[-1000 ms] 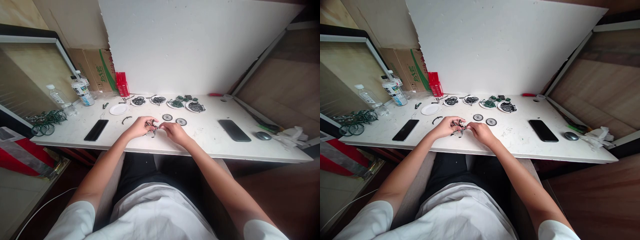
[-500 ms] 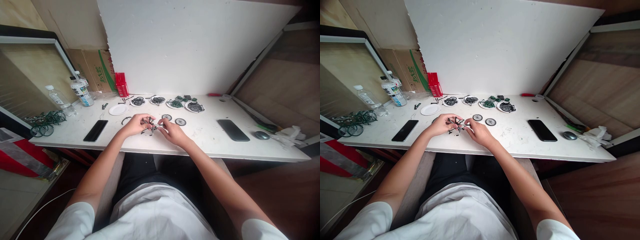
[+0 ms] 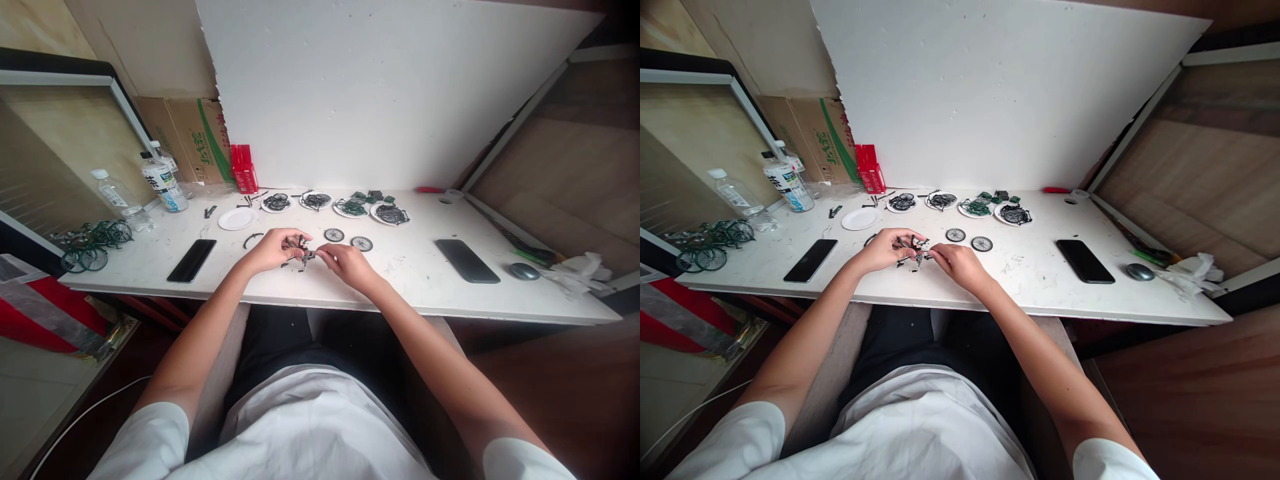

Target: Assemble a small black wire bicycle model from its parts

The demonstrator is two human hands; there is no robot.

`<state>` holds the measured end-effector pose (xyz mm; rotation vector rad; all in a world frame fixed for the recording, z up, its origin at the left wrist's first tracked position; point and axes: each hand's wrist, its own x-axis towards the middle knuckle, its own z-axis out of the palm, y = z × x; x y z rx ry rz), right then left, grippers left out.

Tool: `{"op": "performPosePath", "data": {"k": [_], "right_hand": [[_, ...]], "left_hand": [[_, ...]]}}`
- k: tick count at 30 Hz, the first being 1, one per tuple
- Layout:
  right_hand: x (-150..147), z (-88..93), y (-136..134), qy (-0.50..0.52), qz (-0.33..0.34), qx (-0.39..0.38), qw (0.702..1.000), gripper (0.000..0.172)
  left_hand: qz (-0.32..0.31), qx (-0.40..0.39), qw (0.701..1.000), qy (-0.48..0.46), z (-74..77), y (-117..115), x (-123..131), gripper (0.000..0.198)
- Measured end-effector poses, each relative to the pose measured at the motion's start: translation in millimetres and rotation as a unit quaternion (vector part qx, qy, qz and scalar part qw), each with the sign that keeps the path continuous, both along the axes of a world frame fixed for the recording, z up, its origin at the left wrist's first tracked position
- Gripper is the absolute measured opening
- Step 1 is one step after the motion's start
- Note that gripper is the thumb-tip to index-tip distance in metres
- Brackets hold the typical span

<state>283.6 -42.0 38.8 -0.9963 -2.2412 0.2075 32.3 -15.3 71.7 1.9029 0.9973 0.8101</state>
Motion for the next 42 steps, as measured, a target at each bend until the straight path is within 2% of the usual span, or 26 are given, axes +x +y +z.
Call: {"op": "performPosePath", "data": {"k": [8, 21, 24, 32, 42], "right_hand": [[0, 0.7, 0, 0.014, 0.004, -0.040, 0.999, 0.042], [-1, 4.8, -3, 0.019, 0.015, -0.123, 0.992, 0.047], [-5, 3.6, -5, 0.038, 0.007, -0.132, 0.991, 0.041], [-3, -2.1, -3, 0.084, 0.055, -0.174, 0.980, 0.019], [-1, -3.9, -1, 0.100, 0.043, -0.185, 0.977, 0.027]], "left_hand": [[-0.002, 0.005, 1.000, -0.002, 1.2, -2, 1, 0.043], [-0.009, 0.015, 1.000, 0.014, -7.1, 1, 3, 0.041], [-0.018, 0.013, 1.000, 0.017, -5.9, -1, 4, 0.043], [-0.009, 0.020, 0.999, 0.032, -8.1, 1, 2, 0.042], [-0.006, 0.017, 0.999, 0.030, -7.8, 0, 4, 0.042]]}}
